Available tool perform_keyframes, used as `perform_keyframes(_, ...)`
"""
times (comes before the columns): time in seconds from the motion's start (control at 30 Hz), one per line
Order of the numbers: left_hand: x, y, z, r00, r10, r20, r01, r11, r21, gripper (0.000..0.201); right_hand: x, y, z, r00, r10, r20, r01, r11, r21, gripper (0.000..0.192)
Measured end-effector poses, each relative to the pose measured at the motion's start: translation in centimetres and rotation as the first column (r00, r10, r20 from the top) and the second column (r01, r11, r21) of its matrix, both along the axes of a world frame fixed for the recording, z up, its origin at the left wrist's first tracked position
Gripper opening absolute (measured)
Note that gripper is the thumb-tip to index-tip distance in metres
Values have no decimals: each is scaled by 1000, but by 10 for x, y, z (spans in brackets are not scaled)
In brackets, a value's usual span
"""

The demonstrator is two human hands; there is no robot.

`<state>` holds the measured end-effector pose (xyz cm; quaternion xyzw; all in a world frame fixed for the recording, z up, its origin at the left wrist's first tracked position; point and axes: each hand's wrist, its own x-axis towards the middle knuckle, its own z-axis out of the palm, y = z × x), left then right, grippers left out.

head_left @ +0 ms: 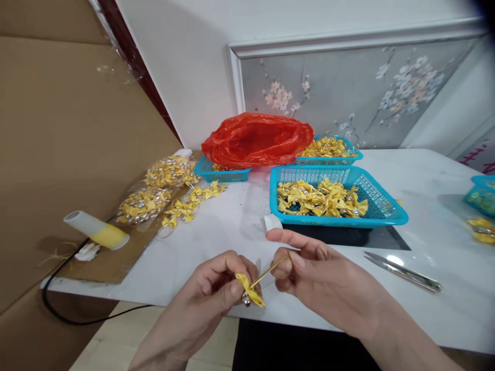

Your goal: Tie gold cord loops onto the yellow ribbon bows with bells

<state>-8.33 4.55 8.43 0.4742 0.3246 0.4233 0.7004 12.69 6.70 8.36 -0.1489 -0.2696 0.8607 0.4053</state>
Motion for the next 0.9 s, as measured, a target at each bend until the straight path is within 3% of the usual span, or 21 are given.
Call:
perform_keyframes(0.13,1,1,0,1000,-7,-12,7,1000,-2,15,-3,3,2,999,-35,8,35,997,-66,33)
perform_keyframes(0.23,3,0,2,996,32,-85,-33,999,-14,21,-4,3,1,981,-101,169,101,995,7,33)
perform_keyframes(0.33,3,-3,5,966,126,-225,-124,992,21,32,0,0,-1,874,-252,415,181,962,203,36)
perform_keyframes(0.43,-7,0,1,881,279,-383,-248,960,129,30,12,-6,-10,737,-360,572,180,920,348,38)
perform_keyframes(0.5,-24,10,-5,744,439,-504,-349,898,267,21,27,-12,-22,643,-409,648,148,896,419,42)
perform_keyframes(0.57,-48,24,-10,537,618,-575,-427,786,447,16,44,-17,-36,555,-467,688,128,866,484,42)
perform_keyframes(0.63,-74,41,-11,319,741,-591,-429,669,607,15,59,-23,-50,512,-513,689,110,835,539,39)
perform_keyframes(0.7,-95,57,-9,132,794,-593,-351,597,721,18,71,-28,-57,447,-556,701,69,802,593,37)
perform_keyframes(0.8,-111,75,-7,-39,805,-592,-188,576,795,19,83,-34,-59,312,-623,717,22,760,650,38)
perform_keyframes(0.9,-113,83,-11,-119,773,-623,-33,624,781,19,93,-36,-58,283,-625,727,-18,755,656,38)
